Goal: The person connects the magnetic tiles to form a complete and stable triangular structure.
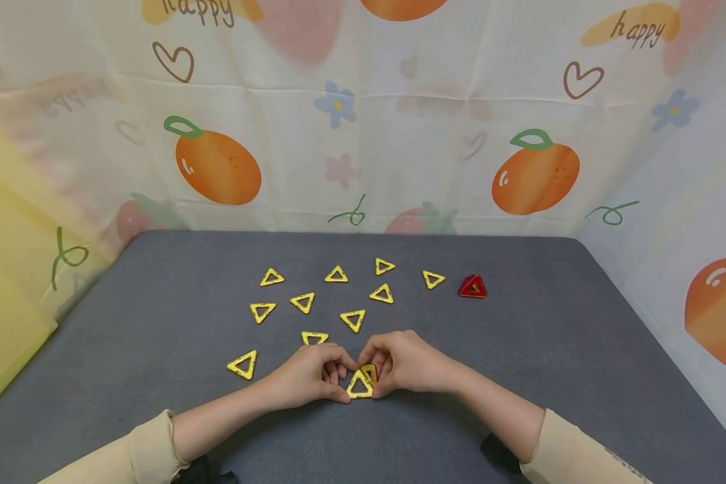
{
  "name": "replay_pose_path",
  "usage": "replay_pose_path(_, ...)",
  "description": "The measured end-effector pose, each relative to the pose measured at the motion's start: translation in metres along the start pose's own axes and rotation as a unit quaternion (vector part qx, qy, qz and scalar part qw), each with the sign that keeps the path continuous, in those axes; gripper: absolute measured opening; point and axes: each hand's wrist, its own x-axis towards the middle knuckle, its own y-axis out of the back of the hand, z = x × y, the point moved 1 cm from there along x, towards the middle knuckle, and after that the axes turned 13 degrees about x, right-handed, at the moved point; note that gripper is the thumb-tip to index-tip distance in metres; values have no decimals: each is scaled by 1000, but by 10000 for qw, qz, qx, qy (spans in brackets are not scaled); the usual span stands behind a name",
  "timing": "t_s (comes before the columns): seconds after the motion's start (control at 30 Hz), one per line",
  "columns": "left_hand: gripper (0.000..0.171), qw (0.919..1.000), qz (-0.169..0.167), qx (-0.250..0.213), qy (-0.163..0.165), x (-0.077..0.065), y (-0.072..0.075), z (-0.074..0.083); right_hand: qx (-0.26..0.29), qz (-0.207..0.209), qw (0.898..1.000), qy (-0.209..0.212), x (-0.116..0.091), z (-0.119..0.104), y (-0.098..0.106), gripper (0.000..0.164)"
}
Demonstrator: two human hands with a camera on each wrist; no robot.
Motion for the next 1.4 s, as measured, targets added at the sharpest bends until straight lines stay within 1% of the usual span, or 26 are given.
replay_pose_path(0.1, 35, 10000, -19, -24, 11, 0, 0, 0, -73, -15, 10000, -6, 1, 2, 0, 40)
replay_pose_path(0.27, 33, 10000, -35, -45, 1, 0, 0, -1, -233, -18, 9997, -14, 3, 4, 0, 42)
replay_pose_path(0.37, 33, 10000, -38, -36, 3, 0, 0, 0, -228, -69, 9997, -3, 4, 6, 1, 42)
replay_pose_path(0.57, 30, 10000, -40, -21, -1, 0, 1, 0, -73, -299, 9995, 46, 5, 8, 1, 43)
replay_pose_path(0.77, 29, 10000, -36, -14, 36, 0, 1, 0, -234, -336, 9991, 134, 5, 9, 0, 41)
replay_pose_path(0.97, 29, 9997, -183, 30, 148, 0, 5, 2, -337, -340, 9986, 214, 5, 9, -2, 40)
replay_pose_path(1.07, 28, 9995, -256, 45, 187, -2, 10, 2, -342, -340, 9986, 211, 5, 9, -2, 40)
replay_pose_path(1.13, 26, 9996, -232, 37, 162, -3, 16, 2, -345, -340, 9986, 202, 6, 9, -2, 40)
replay_pose_path(1.27, 21, 9999, -25, 129, 73, -8, 31, -3, -361, -334, 9986, 191, 6, 9, -2, 40)
replay_pose_path(1.4, 21, 9995, 178, 231, 74, -16, 51, -10, -372, -329, 9986, 198, 6, 9, -2, 39)
